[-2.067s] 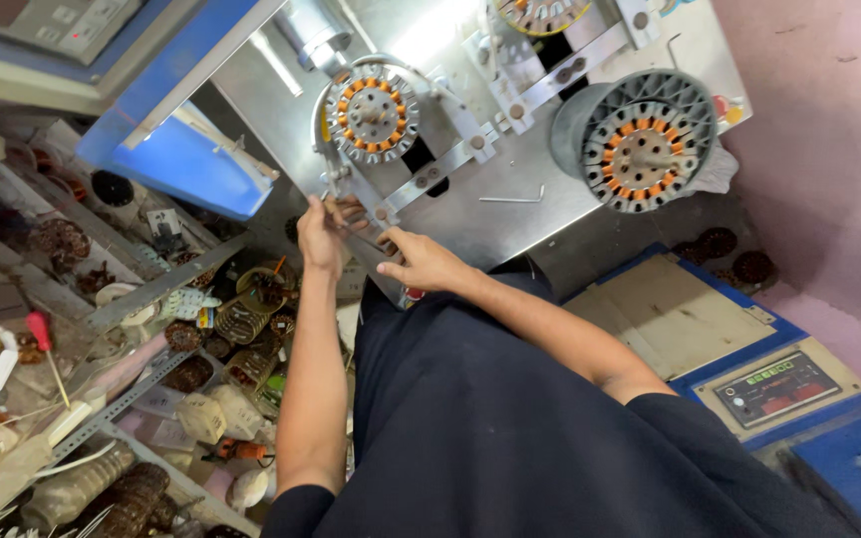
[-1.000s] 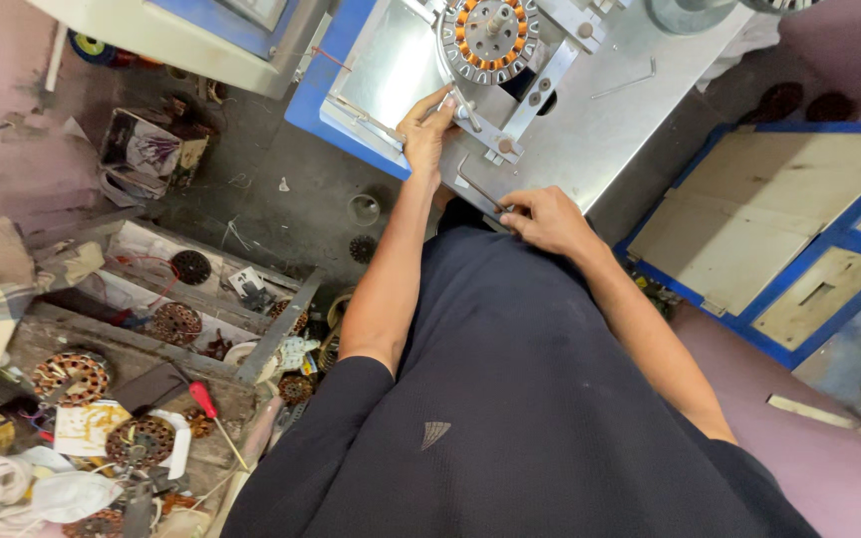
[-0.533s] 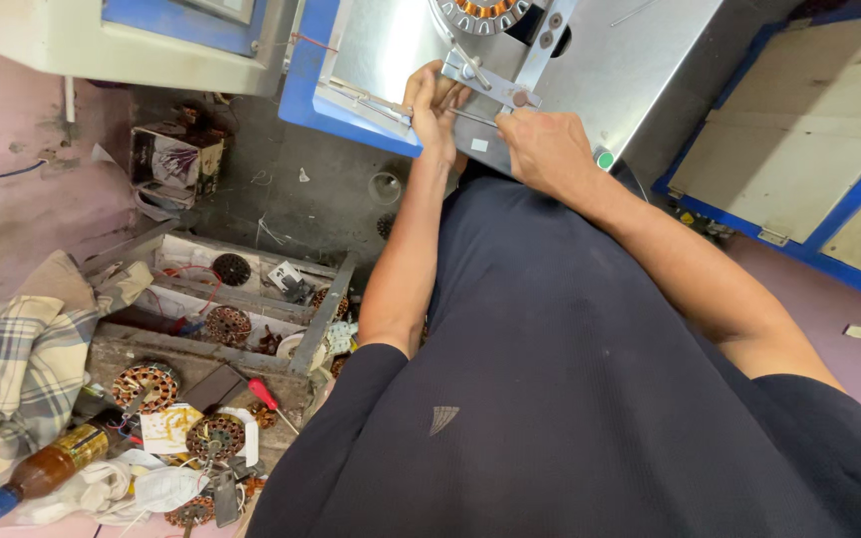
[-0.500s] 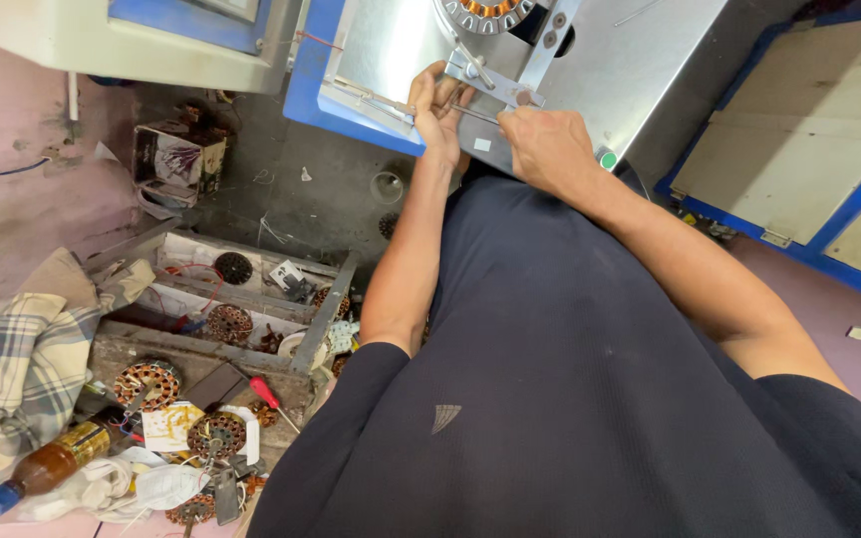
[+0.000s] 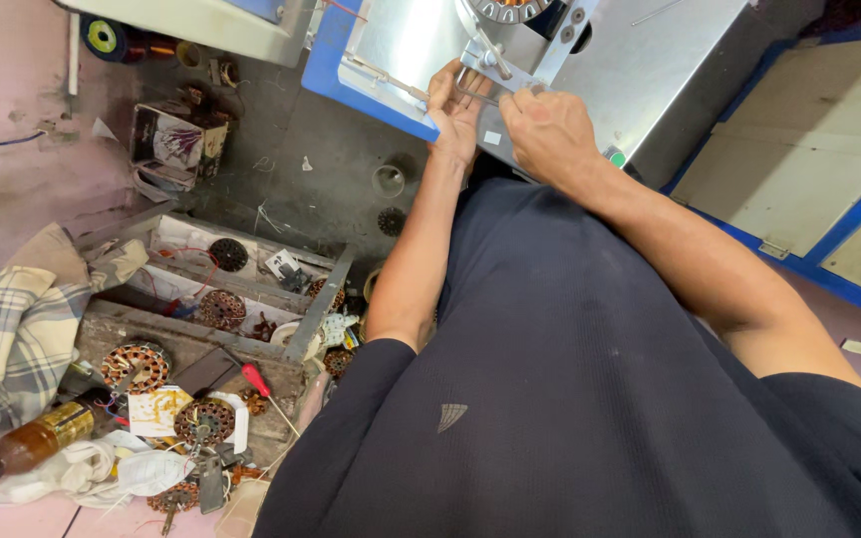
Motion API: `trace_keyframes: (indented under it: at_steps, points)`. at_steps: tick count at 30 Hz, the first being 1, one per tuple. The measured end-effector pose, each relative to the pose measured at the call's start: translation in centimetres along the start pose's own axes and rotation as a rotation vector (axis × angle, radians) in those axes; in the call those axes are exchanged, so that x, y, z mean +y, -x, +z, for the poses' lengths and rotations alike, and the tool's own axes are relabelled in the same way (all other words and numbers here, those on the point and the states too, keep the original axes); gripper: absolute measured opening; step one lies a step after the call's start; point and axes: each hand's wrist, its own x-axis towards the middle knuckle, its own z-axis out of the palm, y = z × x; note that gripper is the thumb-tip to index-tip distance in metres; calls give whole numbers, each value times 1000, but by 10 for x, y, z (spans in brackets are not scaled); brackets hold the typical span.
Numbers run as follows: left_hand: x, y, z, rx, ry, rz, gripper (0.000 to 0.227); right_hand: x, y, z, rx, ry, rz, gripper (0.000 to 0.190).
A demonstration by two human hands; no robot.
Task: The person uses an Allen key to tighten bolts on a motor stator mounted on a workbench. They rotate the stator to access different bolt locations and continue tightening throughout the clip.
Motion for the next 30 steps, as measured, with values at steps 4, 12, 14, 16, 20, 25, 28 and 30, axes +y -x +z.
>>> trace_keyframes:
  at_steps: [4, 12, 14, 16, 20, 25, 28, 30]
  points:
    - [-13, -4, -4, 34, -15, 44, 39, -5, -2, 2, 21, 107, -28, 12]
    - [-25, 7, 9, 58, 74, 47, 51, -15, -5, 10, -1, 108, -20, 12]
    - [-25, 11, 16, 73, 98, 48, 58, -11, -3, 10, 27, 90, -21, 15]
    - [-24, 15, 21, 114, 96, 41, 63, -10, 0, 10, 69, 51, 6, 17]
    - [-26, 18, 30, 174, 96, 29, 66, -5, 5, 9, -28, 44, 83, 15]
    - [-25, 17, 27, 227, 41, 42, 62, 2, 10, 19, -43, -97, 142, 10]
    - [-27, 14, 24, 236, -39, 70, 53, 11, 8, 25, -70, -142, 175, 10]
    - [-25, 19, 21, 212, -55, 102, 45, 9, 9, 24, -82, -185, 164, 10]
